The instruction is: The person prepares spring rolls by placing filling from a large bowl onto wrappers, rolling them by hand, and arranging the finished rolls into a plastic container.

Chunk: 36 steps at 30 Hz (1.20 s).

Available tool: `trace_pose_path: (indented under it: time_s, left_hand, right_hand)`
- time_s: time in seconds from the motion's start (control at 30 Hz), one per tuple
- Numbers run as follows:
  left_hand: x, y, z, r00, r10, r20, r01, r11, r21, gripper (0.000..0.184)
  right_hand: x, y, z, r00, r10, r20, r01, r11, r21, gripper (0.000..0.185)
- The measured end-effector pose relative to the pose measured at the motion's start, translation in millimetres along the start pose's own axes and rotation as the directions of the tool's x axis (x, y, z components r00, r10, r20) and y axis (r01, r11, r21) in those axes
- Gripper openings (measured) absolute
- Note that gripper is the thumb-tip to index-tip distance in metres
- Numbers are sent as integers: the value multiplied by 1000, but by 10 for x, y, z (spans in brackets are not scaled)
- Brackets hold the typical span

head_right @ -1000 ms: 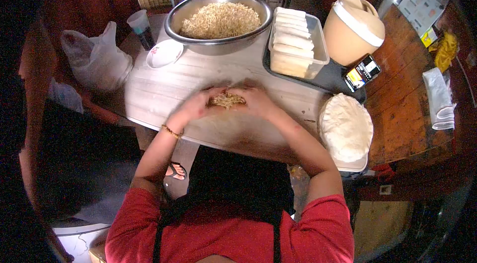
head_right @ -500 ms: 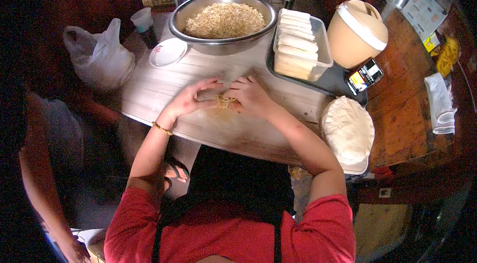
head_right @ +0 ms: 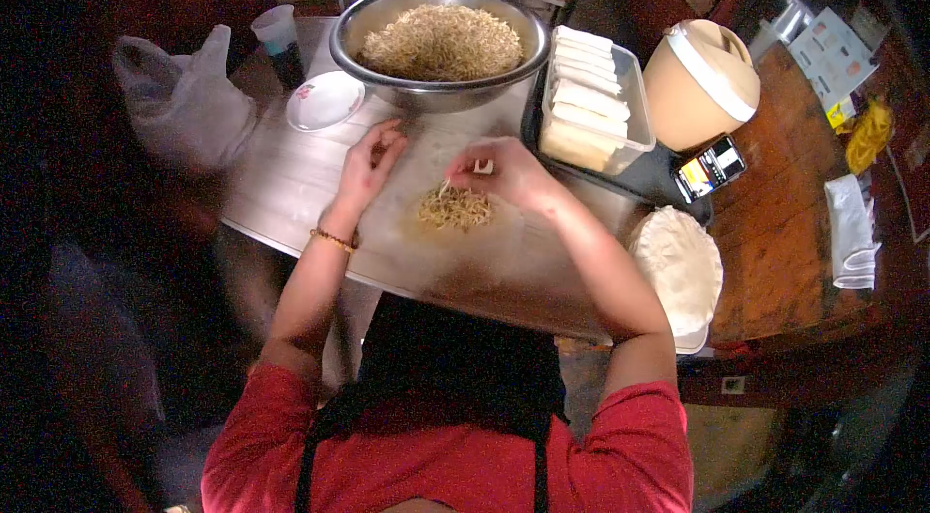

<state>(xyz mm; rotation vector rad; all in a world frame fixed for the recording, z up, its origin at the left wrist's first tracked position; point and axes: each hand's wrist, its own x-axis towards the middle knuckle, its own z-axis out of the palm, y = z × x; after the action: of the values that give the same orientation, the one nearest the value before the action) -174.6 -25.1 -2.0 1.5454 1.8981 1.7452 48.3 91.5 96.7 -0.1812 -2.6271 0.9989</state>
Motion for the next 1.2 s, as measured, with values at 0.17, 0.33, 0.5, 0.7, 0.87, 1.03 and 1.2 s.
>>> trace_pose_path:
  time_s: [0.17, 0.33, 0.5, 0.7, 0.87, 1.03, 1.2]
  left_hand:
    - [11, 35, -39, 1000, 9, -24, -6, 993, 120, 31]
    - [18, 0, -54, 997, -40, -67, 46, 996, 82, 27]
    - [-46, -50, -81, 997, -64, 36, 64, 998, 9, 29]
    - [-248, 266, 89, 862, 180, 473, -204, 979, -1, 56]
    - [-361, 335, 282, 742, 120, 660, -175, 984, 18, 73]
    - [-432, 243, 442, 814, 99, 572, -315, 903, 292, 63]
    - [-398, 431, 308, 788, 102, 607, -290, 931, 219, 60]
  right_hand:
    - [482, -119, -526, 978, 49, -201, -45, 999, 23, 14]
    - [1281, 130, -863, 827, -153, -540, 137, 988, -71, 13]
    - [1192, 694, -538, 819, -488, -303, 169, 709, -685, 11]
    - [-46, 273, -81, 999, 45, 8, -44, 990, -136, 63]
    - [-508, 421, 200, 871, 395, 291, -374, 919, -128, 84]
    - [-622, 852, 474, 996, -78, -30, 58, 902, -428, 75]
    - [-627, 1262, 581, 964, 248, 93, -232, 961, -151, 53]
